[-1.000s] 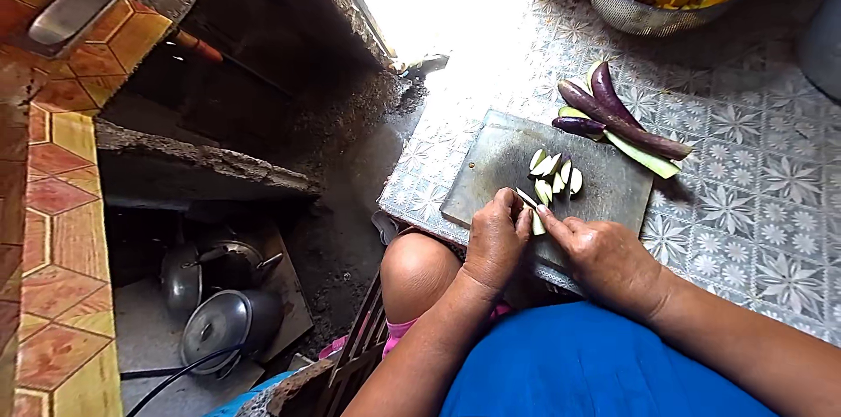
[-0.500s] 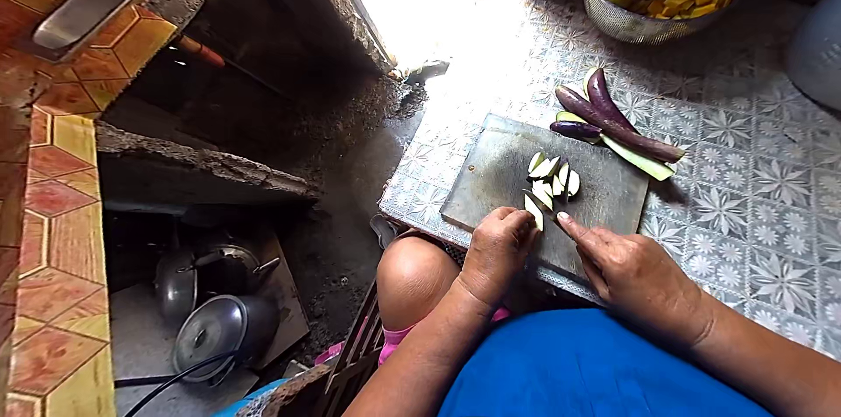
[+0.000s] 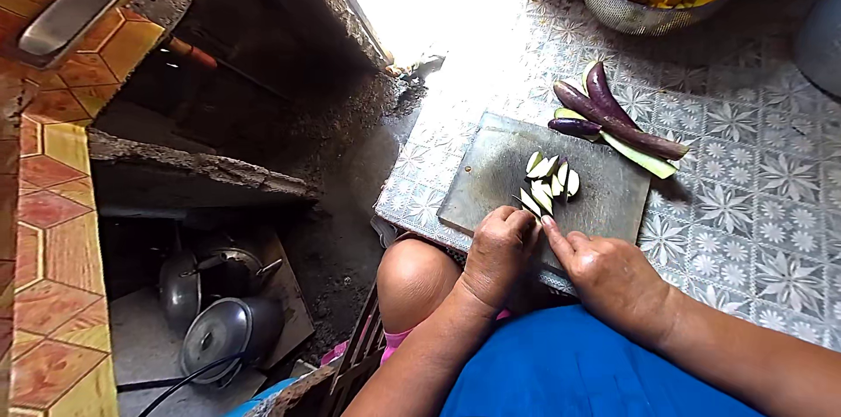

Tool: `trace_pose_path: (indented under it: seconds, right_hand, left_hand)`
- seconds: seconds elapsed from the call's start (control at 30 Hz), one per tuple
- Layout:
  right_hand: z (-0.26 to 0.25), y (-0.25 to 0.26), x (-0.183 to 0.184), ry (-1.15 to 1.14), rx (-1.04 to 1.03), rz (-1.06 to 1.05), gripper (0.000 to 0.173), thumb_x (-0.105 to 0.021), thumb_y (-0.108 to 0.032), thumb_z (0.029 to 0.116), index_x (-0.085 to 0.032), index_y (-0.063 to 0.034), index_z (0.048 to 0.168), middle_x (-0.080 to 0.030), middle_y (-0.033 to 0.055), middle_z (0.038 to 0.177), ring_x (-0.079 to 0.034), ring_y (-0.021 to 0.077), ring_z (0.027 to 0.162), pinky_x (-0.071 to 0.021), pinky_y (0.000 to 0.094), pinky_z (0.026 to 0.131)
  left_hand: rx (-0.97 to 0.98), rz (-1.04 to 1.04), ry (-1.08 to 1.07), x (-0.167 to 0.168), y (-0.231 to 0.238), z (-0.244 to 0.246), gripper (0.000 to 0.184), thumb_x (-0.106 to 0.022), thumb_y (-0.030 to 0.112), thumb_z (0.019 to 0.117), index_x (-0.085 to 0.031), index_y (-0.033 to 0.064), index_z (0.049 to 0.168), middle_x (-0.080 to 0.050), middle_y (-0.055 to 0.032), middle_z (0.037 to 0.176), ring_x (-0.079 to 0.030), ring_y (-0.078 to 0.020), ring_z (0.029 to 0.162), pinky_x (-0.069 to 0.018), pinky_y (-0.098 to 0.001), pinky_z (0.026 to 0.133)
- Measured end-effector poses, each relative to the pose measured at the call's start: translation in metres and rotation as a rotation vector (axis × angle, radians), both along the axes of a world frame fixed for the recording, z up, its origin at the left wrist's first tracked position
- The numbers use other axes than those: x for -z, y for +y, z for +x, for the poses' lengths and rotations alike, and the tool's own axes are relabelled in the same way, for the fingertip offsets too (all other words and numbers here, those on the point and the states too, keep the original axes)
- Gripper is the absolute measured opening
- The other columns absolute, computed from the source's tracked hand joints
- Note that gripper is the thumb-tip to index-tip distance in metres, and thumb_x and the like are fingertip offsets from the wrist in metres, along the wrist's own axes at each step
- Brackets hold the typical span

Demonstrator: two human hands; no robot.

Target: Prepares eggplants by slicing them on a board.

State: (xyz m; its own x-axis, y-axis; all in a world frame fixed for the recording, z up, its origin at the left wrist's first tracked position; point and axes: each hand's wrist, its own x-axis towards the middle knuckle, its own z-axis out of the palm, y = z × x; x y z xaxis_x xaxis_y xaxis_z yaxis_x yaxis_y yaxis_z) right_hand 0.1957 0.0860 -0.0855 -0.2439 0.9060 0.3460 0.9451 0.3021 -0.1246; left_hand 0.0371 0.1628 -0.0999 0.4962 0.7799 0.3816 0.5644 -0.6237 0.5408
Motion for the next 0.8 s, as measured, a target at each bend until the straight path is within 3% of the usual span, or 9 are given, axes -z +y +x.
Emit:
trace_pose_path:
  seconds: [0.13,0.23,0.3,0.37,0.43,0.53,0.6,0.7,0.8]
  right_hand:
    - [0.012,0.006,0.006,0.14,-0.045,-0.071,0.046,-0.056,-0.002,0.0858,-0.068,0.0038,0.13,-0.066,0.0131,0.07,-0.063,0.0271,0.049,-0.0491,0.0392,0.043]
    - [0.031,0.005,0.009,0.343,-0.087,-0.136,0.046,-0.054,-0.008,0.0898,-0.067,0.002,0.132,-0.076,0.0143,0.09,-0.073,0.0279,0.07,-0.0598,0.0425,0.061]
    - [0.042,0.002,0.006,0.47,-0.098,-0.134,0.043,-0.052,-0.009,0.0938,-0.067,0.0028,0.132,-0.077,0.0136,0.094,-0.073,0.0244,0.075,-0.0612,0.0396,0.071]
    - [0.053,0.001,-0.001,0.506,-0.066,-0.08,0.043,-0.05,-0.011,0.0957,-0.066,0.0031,0.133,-0.076,0.0131,0.092,-0.07,0.0207,0.072,-0.0598,0.0353,0.07]
    - [0.065,0.001,-0.009,0.514,0.0,-0.012,0.043,-0.049,-0.012,0.0967,-0.066,0.0024,0.134,-0.074,0.0119,0.088,-0.065,0.0168,0.067,-0.0566,0.0311,0.066]
    - [0.083,0.001,-0.01,0.519,0.052,0.022,0.043,-0.049,-0.013,0.0964,-0.067,0.0018,0.133,-0.069,0.0092,0.078,-0.055,0.0122,0.06,-0.0493,0.0264,0.058]
    - [0.085,-0.002,-0.009,0.512,0.02,0.007,0.043,-0.05,-0.014,0.0961,-0.068,0.0007,0.132,-0.072,0.0092,0.081,-0.059,0.0129,0.062,-0.0517,0.0277,0.06]
    - [0.077,-0.008,-0.007,0.441,-0.004,0.0,0.043,-0.051,-0.013,0.0944,-0.069,-0.0008,0.131,-0.077,0.0122,0.094,-0.072,0.0222,0.072,-0.06,0.0376,0.066]
    - [0.075,-0.008,-0.005,0.329,-0.006,0.045,0.045,-0.051,-0.01,0.0912,-0.07,-0.0023,0.131,-0.075,0.0114,0.086,-0.07,0.0235,0.064,-0.0576,0.0386,0.058]
  left_hand:
    - [0.021,-0.013,0.006,0.002,-0.001,-0.001,0.017,-0.077,0.02,0.0851,-0.074,0.0042,0.09,-0.07,-0.0101,0.085,-0.069,-0.0185,0.076,-0.0582,-0.0292,0.073]
    - [0.011,-0.007,0.009,0.002,0.001,0.001,0.019,-0.077,0.021,0.0865,-0.073,0.0029,0.091,-0.07,-0.0112,0.084,-0.069,-0.0212,0.075,-0.0584,-0.0326,0.073]
    - [-0.01,-0.006,0.003,0.0,0.004,0.003,0.018,-0.074,0.016,0.0885,-0.074,-0.0001,0.096,-0.072,-0.0135,0.088,-0.07,-0.0243,0.077,-0.0593,-0.0364,0.075]
    - [-0.02,-0.003,-0.028,-0.001,0.009,0.005,0.03,-0.075,0.018,0.0885,-0.073,-0.003,0.11,-0.073,-0.0162,0.097,-0.071,-0.0272,0.085,-0.0592,-0.0392,0.081]
    - [-0.025,0.018,-0.062,-0.001,0.013,0.011,0.049,-0.078,0.031,0.0878,-0.069,-0.0025,0.123,-0.071,-0.0212,0.115,-0.069,-0.0348,0.105,-0.0549,-0.0467,0.095]
    - [-0.016,0.056,0.035,0.001,0.019,0.029,0.076,-0.073,0.059,0.0836,-0.063,0.009,0.139,-0.056,-0.0244,0.144,-0.053,-0.0456,0.133,-0.0421,-0.0599,0.11]
    - [-0.005,0.021,0.139,0.004,0.024,0.043,0.094,-0.068,0.071,0.0793,-0.052,0.012,0.151,-0.042,-0.0274,0.156,-0.04,-0.0503,0.144,-0.0334,-0.0646,0.115]
    - [0.005,-0.099,0.229,0.0,0.028,0.055,0.117,-0.075,0.071,0.0725,-0.034,0.0065,0.16,-0.033,-0.0286,0.162,-0.03,-0.0495,0.15,-0.0202,-0.0699,0.119]
    - [0.053,-0.021,0.005,0.008,0.029,0.05,0.112,-0.085,0.054,0.0701,-0.038,-0.0027,0.155,-0.044,-0.0273,0.155,-0.039,-0.0459,0.146,-0.0269,-0.0663,0.119]
